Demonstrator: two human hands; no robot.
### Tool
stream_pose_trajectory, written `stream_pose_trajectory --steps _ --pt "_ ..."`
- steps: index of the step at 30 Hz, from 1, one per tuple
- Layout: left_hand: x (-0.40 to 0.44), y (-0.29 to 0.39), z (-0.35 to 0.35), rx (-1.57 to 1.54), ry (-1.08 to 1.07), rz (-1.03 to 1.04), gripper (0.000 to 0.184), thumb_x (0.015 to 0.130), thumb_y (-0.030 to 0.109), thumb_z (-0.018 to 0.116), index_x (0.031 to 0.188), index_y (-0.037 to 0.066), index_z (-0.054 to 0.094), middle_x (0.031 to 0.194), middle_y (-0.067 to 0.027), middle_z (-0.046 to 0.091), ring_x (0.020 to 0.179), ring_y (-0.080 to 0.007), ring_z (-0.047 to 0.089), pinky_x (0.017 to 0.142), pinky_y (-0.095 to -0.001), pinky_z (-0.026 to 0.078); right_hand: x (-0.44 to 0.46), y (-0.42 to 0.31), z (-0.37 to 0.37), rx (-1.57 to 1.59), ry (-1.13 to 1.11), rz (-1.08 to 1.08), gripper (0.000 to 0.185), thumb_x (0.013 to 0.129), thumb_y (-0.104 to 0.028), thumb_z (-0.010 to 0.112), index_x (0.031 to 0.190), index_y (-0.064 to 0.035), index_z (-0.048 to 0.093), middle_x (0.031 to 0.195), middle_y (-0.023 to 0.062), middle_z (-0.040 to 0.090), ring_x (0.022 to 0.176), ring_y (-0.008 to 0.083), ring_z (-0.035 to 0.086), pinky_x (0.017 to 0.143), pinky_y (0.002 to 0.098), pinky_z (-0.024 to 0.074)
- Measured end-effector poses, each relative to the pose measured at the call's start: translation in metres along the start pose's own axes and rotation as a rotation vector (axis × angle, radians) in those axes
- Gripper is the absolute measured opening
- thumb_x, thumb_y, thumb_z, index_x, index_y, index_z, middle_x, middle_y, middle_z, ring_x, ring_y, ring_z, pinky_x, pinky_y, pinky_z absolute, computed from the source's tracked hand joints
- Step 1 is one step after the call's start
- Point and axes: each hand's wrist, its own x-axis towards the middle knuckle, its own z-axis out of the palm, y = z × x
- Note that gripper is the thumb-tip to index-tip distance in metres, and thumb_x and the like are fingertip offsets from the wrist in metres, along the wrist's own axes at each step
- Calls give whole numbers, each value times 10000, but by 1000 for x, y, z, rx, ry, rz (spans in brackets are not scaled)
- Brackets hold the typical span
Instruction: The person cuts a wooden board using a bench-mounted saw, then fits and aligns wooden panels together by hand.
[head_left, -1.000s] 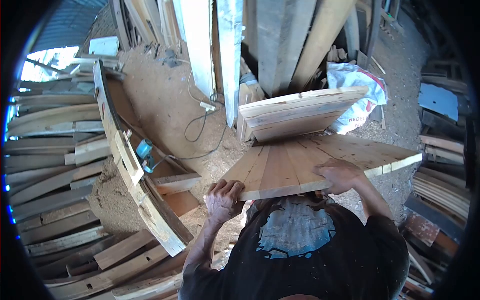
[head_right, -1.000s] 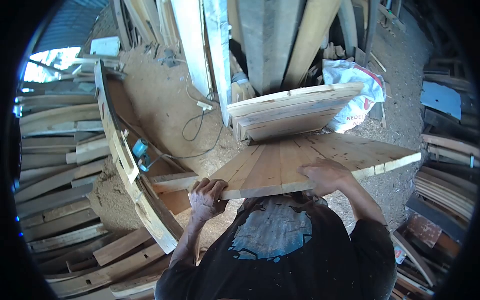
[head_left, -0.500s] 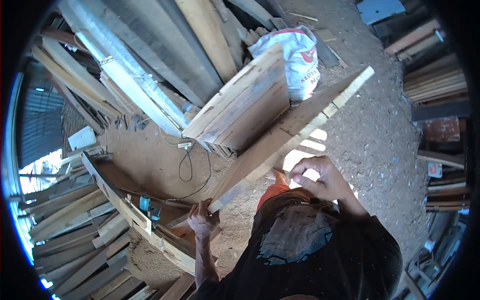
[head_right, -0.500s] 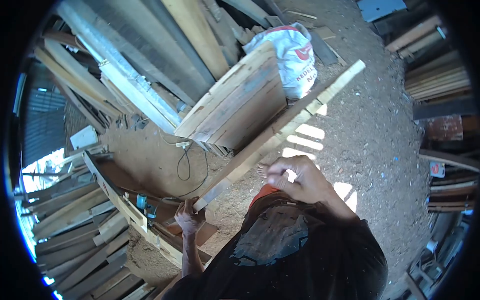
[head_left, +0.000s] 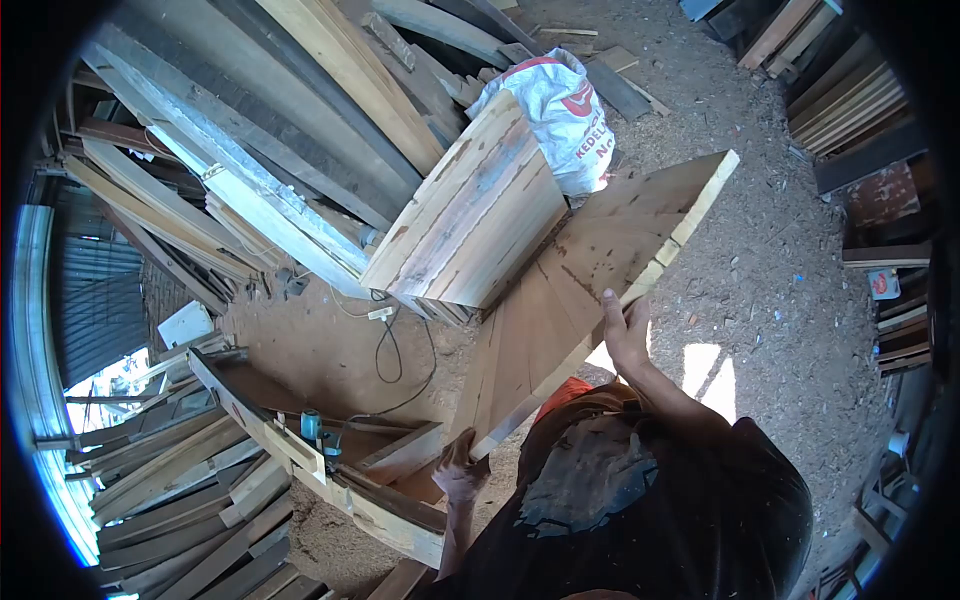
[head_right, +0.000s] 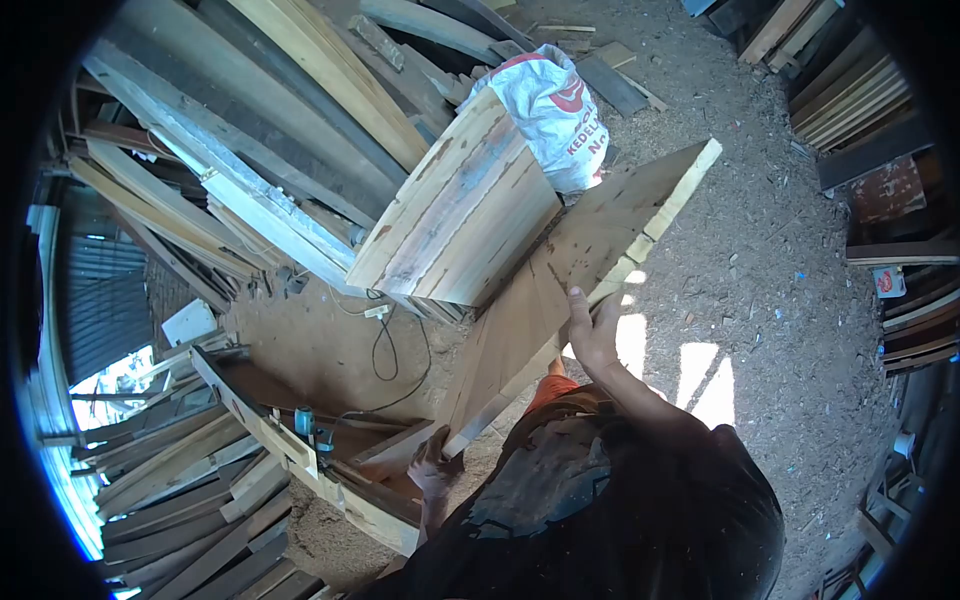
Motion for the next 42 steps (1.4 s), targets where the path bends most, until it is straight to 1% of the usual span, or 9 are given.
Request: stream_pose_trajectory --steps 7,11,16,20,25,26,29,33,42 --pt "94 18 -41 -518 -862 252 901 878 432 747 1537 -21 334 1581 -228 369 1474 -334 357 1214 -419 257 -10 30 -13 -98 78 -7 240 996 -116 598 1133 -1 439 967 54 482 866 126 459 735 307 384" --pt "197 140 -47 -1575 -964 464 1012 921 641 586 1518 -118 284 1583 -294 319 1490 -417 289 1222 -509 212 -13 19 -17 -69 52 175 423 974 -29 555 1347 40 368 1238 165 534 1131 225 541 998 366 433" --pt "197 307 -73 -2806 -1631 776 1001 955 638 520 1510 -151 252 1584 -348 260 1479 -471 271 1178 -649 197 -19 34 -19 -91 195 51 347 1003 -132 563 1292 16 443 985 71 545 803 142 496 731 311 442" --pt "224 309 -98 -2684 -1923 685 867 952 581 581 1428 -130 442 1406 -381 485 1194 -456 595 1020 -543 461 -22 15 -14 -46 163 93 492 1013 -118 534 1444 34 354 1306 140 540 1185 221 494 1036 367 390" --pt "295 264 -41 -2367 -2066 997 848 1001 600 461 1390 -154 464 1384 -363 529 1241 -479 583 1073 -589 424 -21 10 -9 5 116 159 567 1017 -82 488 1504 38 224 1400 171 459 1279 250 451 1094 378 352" --pt "319 253 -22 -2329 -1744 1248 818 1002 610 457 1280 -151 575 1248 -346 628 1102 -470 666 1004 -576 488 -19 6 -7 13 129 138 563 1006 -57 478 1495 45 219 1396 181 448 1282 255 448 1092 383 352" --pt "383 171 4 -2000 -700 533 651 991 471 586 1341 -77 542 1236 -286 648 1161 -398 643 1029 -572 468 -15 1 -10 -4 134 92 571 993 -31 466 1495 52 207 1399 187 438 1291 259 447 1092 386 350" --pt "483 75 38 104 107 422 754 845 364 772 1413 -34 476 1340 -258 573 1232 -468 550 1044 -516 428 -17 0 -11 -40 108 98 590 991 -40 473 1503 61 196 1410 190 438 1303 262 450 1097 386 347" --pt "559 -33 112 392 -184 -157 592 729 400 832 1209 90 677 1138 -214 717 1107 -404 671 952 -485 515 -18 6 -15 -97 84 95 626 981 -63 500 1495 94 181 1423 214 429 1314 278 452 1108 389 335"
